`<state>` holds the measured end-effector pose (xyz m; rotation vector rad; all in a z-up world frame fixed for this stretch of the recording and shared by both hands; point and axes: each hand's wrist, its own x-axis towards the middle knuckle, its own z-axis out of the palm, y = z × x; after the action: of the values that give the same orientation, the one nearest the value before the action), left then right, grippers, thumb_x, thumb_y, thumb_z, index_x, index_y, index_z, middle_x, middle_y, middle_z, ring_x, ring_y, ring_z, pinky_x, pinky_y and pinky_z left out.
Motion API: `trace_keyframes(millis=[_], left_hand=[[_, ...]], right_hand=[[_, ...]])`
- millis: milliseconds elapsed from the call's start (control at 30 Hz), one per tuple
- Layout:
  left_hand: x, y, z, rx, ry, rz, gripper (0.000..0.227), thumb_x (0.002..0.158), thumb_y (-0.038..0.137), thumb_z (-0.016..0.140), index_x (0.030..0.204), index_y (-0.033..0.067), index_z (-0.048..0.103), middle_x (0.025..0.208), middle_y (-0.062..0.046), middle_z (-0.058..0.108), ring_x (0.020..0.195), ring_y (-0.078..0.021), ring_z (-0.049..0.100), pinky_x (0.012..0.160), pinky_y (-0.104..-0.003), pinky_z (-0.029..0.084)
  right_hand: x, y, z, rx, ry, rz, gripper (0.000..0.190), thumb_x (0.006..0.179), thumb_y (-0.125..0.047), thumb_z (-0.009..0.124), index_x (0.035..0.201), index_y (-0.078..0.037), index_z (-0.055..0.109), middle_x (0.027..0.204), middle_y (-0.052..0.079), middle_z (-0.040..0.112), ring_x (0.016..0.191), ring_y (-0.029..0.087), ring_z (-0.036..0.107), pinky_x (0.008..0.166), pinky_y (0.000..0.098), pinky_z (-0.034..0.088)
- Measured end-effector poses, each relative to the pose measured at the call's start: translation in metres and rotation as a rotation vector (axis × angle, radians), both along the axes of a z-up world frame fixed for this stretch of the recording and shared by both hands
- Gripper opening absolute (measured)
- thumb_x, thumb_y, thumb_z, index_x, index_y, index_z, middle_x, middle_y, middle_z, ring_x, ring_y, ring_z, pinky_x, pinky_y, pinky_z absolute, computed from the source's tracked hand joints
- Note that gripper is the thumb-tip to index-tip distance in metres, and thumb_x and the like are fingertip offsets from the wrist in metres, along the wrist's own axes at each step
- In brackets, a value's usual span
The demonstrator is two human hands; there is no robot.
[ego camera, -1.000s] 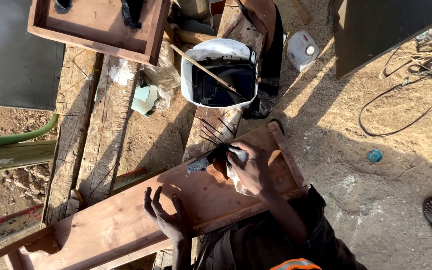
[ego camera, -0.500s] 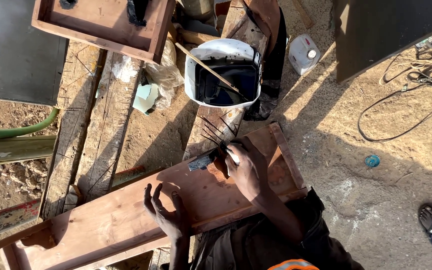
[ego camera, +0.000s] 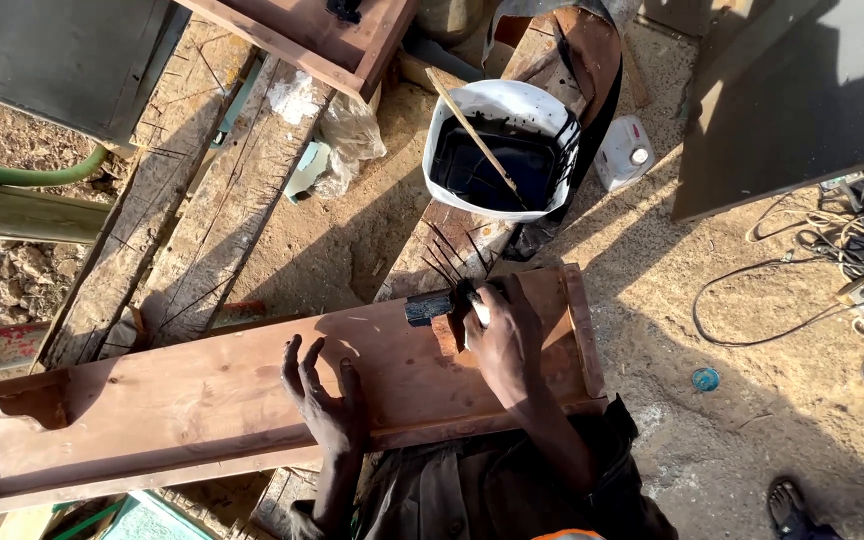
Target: Applying dark stain to a wooden board using a rag in a workshop environment.
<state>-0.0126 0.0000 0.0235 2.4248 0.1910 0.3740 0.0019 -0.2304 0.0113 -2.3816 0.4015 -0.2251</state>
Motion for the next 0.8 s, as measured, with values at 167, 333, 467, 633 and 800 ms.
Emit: trace_keyframes(millis=[167, 333, 467, 633, 800], left_hand=[[-0.001, 0.002, 0.000, -0.003, -0.019, 0.003, 0.038, 0.095, 0.013, 0.060, 0.133, 0.0083, 0.061, 0.152, -0.015, 0.047, 0.146, -0.0379, 0.041, 0.110, -0.059, 0.042], [0.000, 0.001, 0.003, -0.022, -0.025, 0.017, 0.038, 0.095, 0.012, 0.060, 0.133, 0.0084, 0.060, 0.153, -0.015, 0.047, 0.148, -0.0389, 0.040, 0.110, -0.060, 0.043], [0.000, 0.001, 0.005, -0.035, -0.007, 0.047, 0.039, 0.094, 0.011, 0.060, 0.133, 0.0079, 0.061, 0.153, -0.014, 0.046, 0.148, -0.0375, 0.040, 0.113, -0.058, 0.041], [0.001, 0.001, 0.005, -0.048, 0.005, 0.025, 0.037, 0.096, 0.014, 0.060, 0.132, 0.0065, 0.061, 0.154, -0.014, 0.045, 0.149, -0.0376, 0.039, 0.113, -0.060, 0.040], [0.000, 0.002, 0.001, -0.040, -0.005, 0.034, 0.038, 0.095, 0.014, 0.060, 0.132, 0.0060, 0.061, 0.154, -0.014, 0.046, 0.148, -0.0374, 0.039, 0.115, -0.058, 0.039]], right_hand=[[0.001, 0.004, -0.006, -0.037, 0.004, 0.031, 0.038, 0.078, -0.003, 0.083, 0.114, -0.008, 0.071, 0.119, 0.010, 0.067, 0.094, 0.019, 0.068, 0.080, 0.0276, 0.067], [0.013, 0.005, 0.037, 1.509, 0.174, -0.543, 0.065, 0.097, -0.004, 0.041, 0.160, -0.005, 0.025, 0.152, 0.036, 0.046, 0.151, 0.042, 0.039, 0.118, 0.0516, 0.044], [-0.003, -0.016, 0.013, 0.147, 0.276, 0.006, 0.037, 0.093, -0.024, 0.069, 0.128, -0.013, 0.071, 0.122, 0.007, 0.076, 0.107, 0.026, 0.073, 0.093, 0.0395, 0.057], [0.002, -0.016, 0.021, 0.137, 0.203, 0.002, 0.030, 0.094, -0.020, 0.070, 0.122, -0.012, 0.072, 0.116, 0.008, 0.076, 0.103, 0.027, 0.072, 0.087, 0.0396, 0.060], [0.002, 0.005, -0.044, 0.215, 0.195, -0.007, 0.035, 0.087, -0.002, 0.075, 0.121, 0.000, 0.066, 0.126, 0.018, 0.067, 0.105, 0.027, 0.071, 0.092, 0.0339, 0.062]])
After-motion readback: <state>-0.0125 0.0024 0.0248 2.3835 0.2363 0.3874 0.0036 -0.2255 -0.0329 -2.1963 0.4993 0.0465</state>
